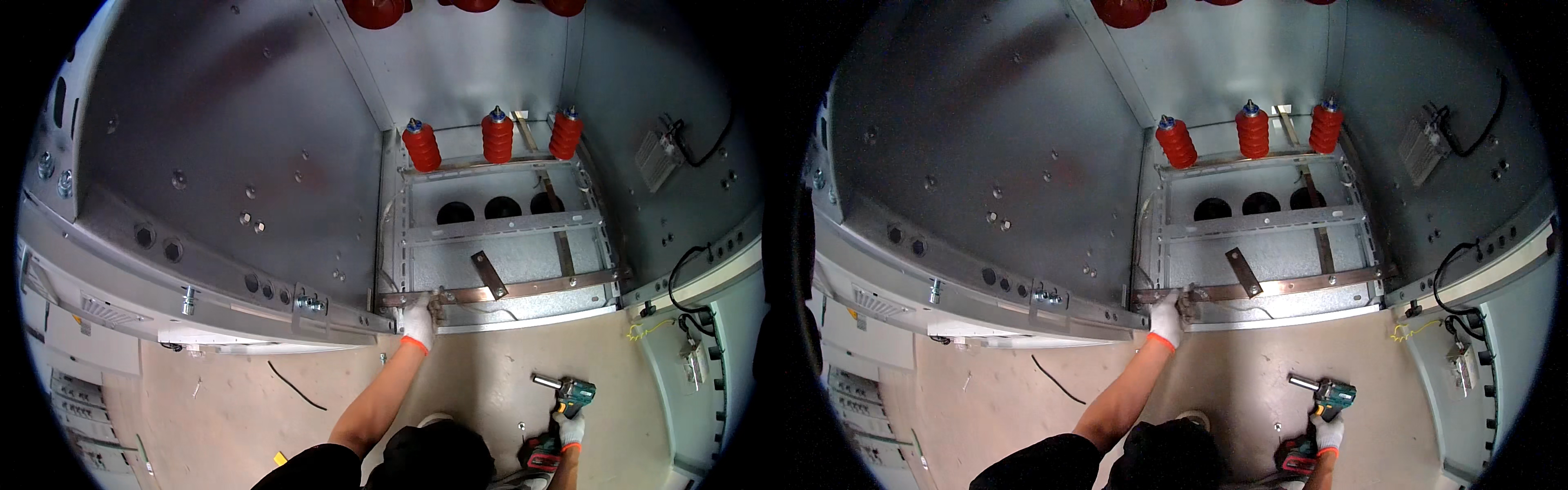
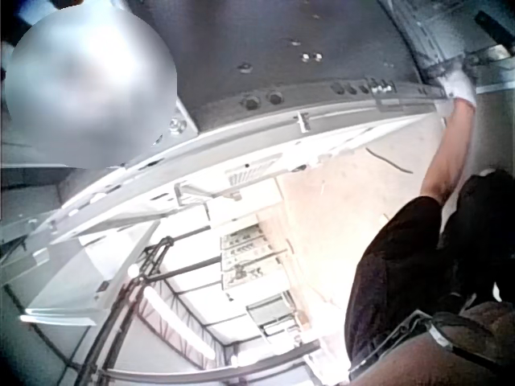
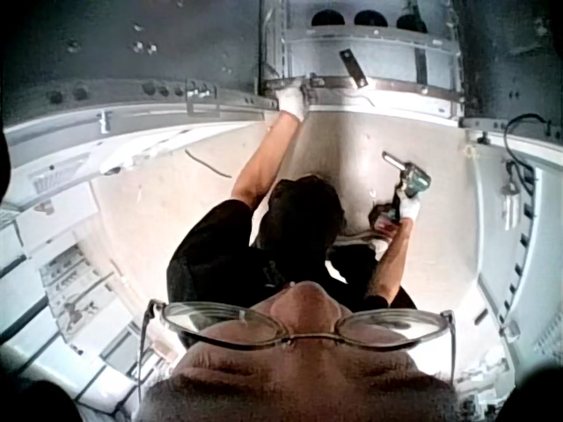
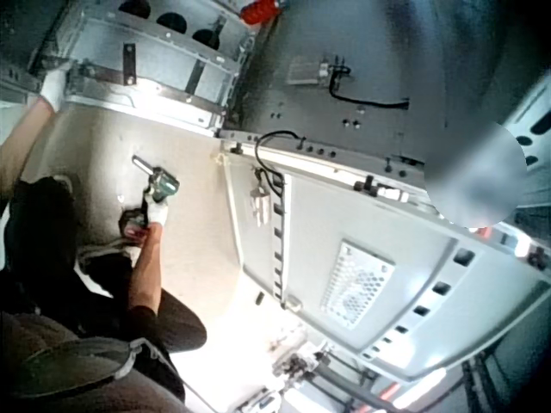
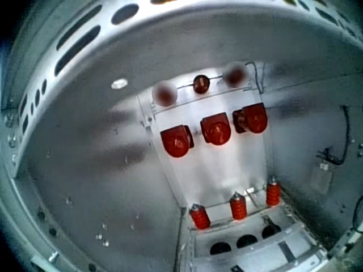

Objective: The person walks through a factory floor and works on electrical cabinets. They use a cordless drill and wrench to remove panels, tighten bolts on internal busbars, and connect wires to red insulators inside the cabinet.

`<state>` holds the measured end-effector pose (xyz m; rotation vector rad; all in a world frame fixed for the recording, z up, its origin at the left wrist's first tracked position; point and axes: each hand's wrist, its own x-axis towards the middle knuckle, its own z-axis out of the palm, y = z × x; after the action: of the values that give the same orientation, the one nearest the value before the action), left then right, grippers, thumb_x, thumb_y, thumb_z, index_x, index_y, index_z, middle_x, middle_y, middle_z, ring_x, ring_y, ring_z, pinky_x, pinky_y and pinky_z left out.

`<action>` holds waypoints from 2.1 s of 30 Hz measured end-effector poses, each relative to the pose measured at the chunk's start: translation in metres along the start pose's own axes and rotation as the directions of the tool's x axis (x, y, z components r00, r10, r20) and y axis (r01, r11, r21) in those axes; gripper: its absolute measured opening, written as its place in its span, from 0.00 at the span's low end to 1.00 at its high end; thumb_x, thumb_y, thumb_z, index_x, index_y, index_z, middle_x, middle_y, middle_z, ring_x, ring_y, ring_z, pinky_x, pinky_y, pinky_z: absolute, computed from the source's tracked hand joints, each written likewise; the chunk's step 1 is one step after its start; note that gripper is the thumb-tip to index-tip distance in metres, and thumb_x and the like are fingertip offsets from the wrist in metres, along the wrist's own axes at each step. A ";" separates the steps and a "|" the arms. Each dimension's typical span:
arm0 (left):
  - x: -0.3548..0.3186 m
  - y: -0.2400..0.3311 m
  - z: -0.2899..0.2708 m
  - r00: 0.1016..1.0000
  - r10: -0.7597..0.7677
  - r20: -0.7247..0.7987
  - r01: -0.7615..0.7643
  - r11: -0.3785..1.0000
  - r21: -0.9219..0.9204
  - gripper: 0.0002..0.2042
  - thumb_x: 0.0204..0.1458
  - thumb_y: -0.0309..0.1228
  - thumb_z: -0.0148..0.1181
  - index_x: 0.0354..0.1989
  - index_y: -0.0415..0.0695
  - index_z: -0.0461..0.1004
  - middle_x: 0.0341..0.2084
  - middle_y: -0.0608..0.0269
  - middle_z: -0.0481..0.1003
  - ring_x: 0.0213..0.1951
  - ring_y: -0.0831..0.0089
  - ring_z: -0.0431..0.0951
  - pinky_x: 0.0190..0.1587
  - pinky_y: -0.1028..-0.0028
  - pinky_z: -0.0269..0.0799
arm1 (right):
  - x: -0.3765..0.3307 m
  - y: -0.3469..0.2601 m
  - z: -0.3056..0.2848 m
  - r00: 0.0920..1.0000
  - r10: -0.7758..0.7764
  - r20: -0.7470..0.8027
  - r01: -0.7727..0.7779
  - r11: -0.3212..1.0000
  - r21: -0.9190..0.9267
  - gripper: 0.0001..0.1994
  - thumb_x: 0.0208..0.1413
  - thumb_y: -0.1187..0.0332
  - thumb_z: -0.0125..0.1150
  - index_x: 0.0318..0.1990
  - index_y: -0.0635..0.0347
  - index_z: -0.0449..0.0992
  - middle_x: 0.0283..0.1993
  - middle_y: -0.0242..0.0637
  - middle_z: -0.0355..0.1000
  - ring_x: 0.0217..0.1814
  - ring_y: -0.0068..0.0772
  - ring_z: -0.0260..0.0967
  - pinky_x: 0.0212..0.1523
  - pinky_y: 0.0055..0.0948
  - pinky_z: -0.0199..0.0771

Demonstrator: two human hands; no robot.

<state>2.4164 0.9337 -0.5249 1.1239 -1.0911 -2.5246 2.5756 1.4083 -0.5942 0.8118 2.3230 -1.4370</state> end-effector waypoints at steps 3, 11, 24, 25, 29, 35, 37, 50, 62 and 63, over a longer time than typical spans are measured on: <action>0.039 -0.020 -0.030 0.943 0.271 -0.191 -0.082 0.749 0.658 0.14 0.60 0.36 0.52 0.39 0.37 0.78 0.25 0.58 0.78 0.26 0.59 0.78 0.31 0.60 0.74 | 0.002 -0.018 0.000 0.999 -0.033 0.039 0.035 0.999 -0.035 0.25 0.40 0.70 0.72 0.49 0.67 0.75 0.44 0.42 0.79 0.45 0.36 0.77 0.49 0.35 0.74; 0.126 0.119 0.140 0.627 0.771 0.111 -0.197 0.019 0.980 0.21 0.54 0.38 0.60 0.49 0.34 0.70 0.47 0.40 0.75 0.48 0.48 0.77 0.51 0.56 0.72 | -0.001 -0.007 -0.001 0.999 -0.003 -0.045 -0.001 0.997 -0.083 0.28 0.39 0.68 0.73 0.50 0.68 0.74 0.45 0.45 0.79 0.45 0.38 0.77 0.50 0.35 0.75; 0.263 0.196 0.122 0.687 0.606 0.400 -0.105 -0.462 0.881 0.25 0.54 0.46 0.60 0.54 0.40 0.71 0.48 0.43 0.76 0.50 0.48 0.76 0.53 0.57 0.71 | -0.015 -0.027 0.008 0.988 -0.011 -0.154 -0.010 0.991 -0.135 0.26 0.37 0.67 0.73 0.47 0.67 0.74 0.40 0.51 0.79 0.43 0.48 0.80 0.43 0.40 0.78; 0.265 0.197 0.126 0.722 0.575 0.385 -0.091 -0.473 0.876 0.24 0.54 0.46 0.60 0.52 0.40 0.72 0.46 0.42 0.77 0.49 0.47 0.77 0.52 0.56 0.71 | -0.015 -0.027 0.008 0.987 0.009 -0.161 -0.038 0.984 -0.176 0.26 0.37 0.67 0.73 0.48 0.67 0.74 0.40 0.51 0.79 0.43 0.48 0.79 0.43 0.40 0.78; 0.269 0.199 0.127 0.702 0.572 0.424 -0.119 -0.493 0.862 0.19 0.53 0.44 0.61 0.44 0.40 0.76 0.41 0.43 0.79 0.46 0.47 0.78 0.49 0.55 0.73 | -0.015 -0.031 0.008 0.984 0.055 -0.169 -0.099 0.960 -0.263 0.26 0.37 0.66 0.73 0.47 0.66 0.74 0.40 0.51 0.79 0.42 0.49 0.79 0.43 0.40 0.78; 0.272 0.198 0.142 0.708 0.554 0.437 -0.022 -0.602 0.798 0.19 0.49 0.42 0.65 0.42 0.39 0.76 0.39 0.45 0.79 0.45 0.49 0.79 0.49 0.57 0.74 | -0.012 -0.029 0.009 0.982 0.040 -0.183 -0.086 0.965 -0.249 0.27 0.36 0.66 0.74 0.47 0.67 0.74 0.39 0.49 0.80 0.42 0.45 0.80 0.44 0.38 0.78; 0.280 0.202 0.140 0.712 0.532 0.457 -0.050 -0.611 0.790 0.19 0.48 0.41 0.66 0.43 0.39 0.76 0.40 0.45 0.79 0.45 0.49 0.79 0.48 0.57 0.75 | -0.012 -0.033 0.009 0.986 0.011 -0.167 -0.050 0.972 -0.228 0.26 0.37 0.66 0.73 0.46 0.68 0.74 0.38 0.51 0.79 0.41 0.46 0.80 0.42 0.38 0.78; 0.285 0.203 0.132 0.749 0.520 0.411 -0.041 -0.581 0.813 0.17 0.52 0.44 0.59 0.37 0.40 0.81 0.39 0.44 0.80 0.44 0.47 0.79 0.49 0.56 0.75 | -0.012 -0.020 0.007 0.991 0.056 -0.120 -0.078 0.980 -0.184 0.26 0.36 0.71 0.74 0.46 0.69 0.73 0.41 0.45 0.79 0.41 0.35 0.78 0.44 0.34 0.77; 0.284 0.213 0.156 0.697 0.626 0.350 -0.679 0.420 0.602 0.26 0.52 0.32 0.56 0.60 0.34 0.66 0.45 0.47 0.76 0.46 0.62 0.76 0.51 0.65 0.70 | -0.015 -0.026 0.006 0.984 0.086 -0.155 -0.128 0.951 -0.281 0.33 0.33 0.65 0.76 0.51 0.68 0.73 0.43 0.51 0.79 0.45 0.46 0.79 0.46 0.38 0.78; 0.270 0.220 0.181 0.740 0.564 0.366 -0.672 0.632 0.385 0.26 0.52 0.31 0.57 0.60 0.34 0.66 0.45 0.49 0.76 0.46 0.64 0.75 0.51 0.66 0.69 | -0.012 -0.024 0.006 0.983 0.087 -0.160 -0.132 0.946 -0.296 0.33 0.33 0.64 0.76 0.51 0.68 0.73 0.43 0.51 0.79 0.45 0.47 0.79 0.46 0.39 0.78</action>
<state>2.0708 0.7631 -0.4489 0.3955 -1.8773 -1.8592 2.5705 1.3912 -0.5739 0.9612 2.4778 -0.9663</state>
